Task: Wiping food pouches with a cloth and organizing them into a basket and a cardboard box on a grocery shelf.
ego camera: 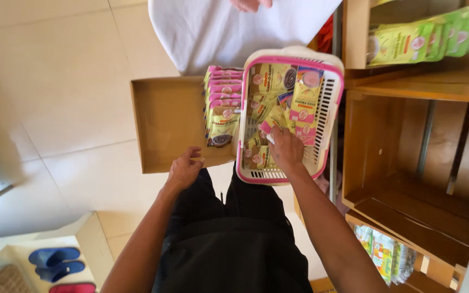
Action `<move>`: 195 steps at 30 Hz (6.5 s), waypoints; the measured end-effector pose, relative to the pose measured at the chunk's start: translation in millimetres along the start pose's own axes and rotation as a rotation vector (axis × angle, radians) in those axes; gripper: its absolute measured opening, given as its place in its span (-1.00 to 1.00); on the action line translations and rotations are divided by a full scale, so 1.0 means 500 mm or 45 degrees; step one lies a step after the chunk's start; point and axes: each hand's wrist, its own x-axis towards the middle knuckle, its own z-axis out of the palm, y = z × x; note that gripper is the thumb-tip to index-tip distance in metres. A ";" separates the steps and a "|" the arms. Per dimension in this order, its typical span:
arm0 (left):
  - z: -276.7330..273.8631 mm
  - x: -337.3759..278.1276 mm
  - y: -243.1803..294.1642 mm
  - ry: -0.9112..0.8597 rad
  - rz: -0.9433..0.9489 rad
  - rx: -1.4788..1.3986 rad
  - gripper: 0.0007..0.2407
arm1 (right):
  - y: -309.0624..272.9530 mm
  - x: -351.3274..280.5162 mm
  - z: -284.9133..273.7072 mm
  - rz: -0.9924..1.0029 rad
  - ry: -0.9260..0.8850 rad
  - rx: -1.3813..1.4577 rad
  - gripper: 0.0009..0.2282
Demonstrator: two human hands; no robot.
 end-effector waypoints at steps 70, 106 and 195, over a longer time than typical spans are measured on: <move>-0.255 -0.274 0.654 -1.500 0.476 -2.146 -0.15 | -0.399 -0.295 -0.709 -1.269 0.530 1.207 -0.93; -0.265 -0.318 0.614 -0.971 0.674 -1.702 -0.23 | -0.218 -0.106 -0.539 -0.051 0.810 1.087 -0.82; -0.083 -0.159 0.519 -0.645 0.468 -1.345 -0.54 | -0.458 -0.214 -0.651 -0.560 0.983 0.927 -0.70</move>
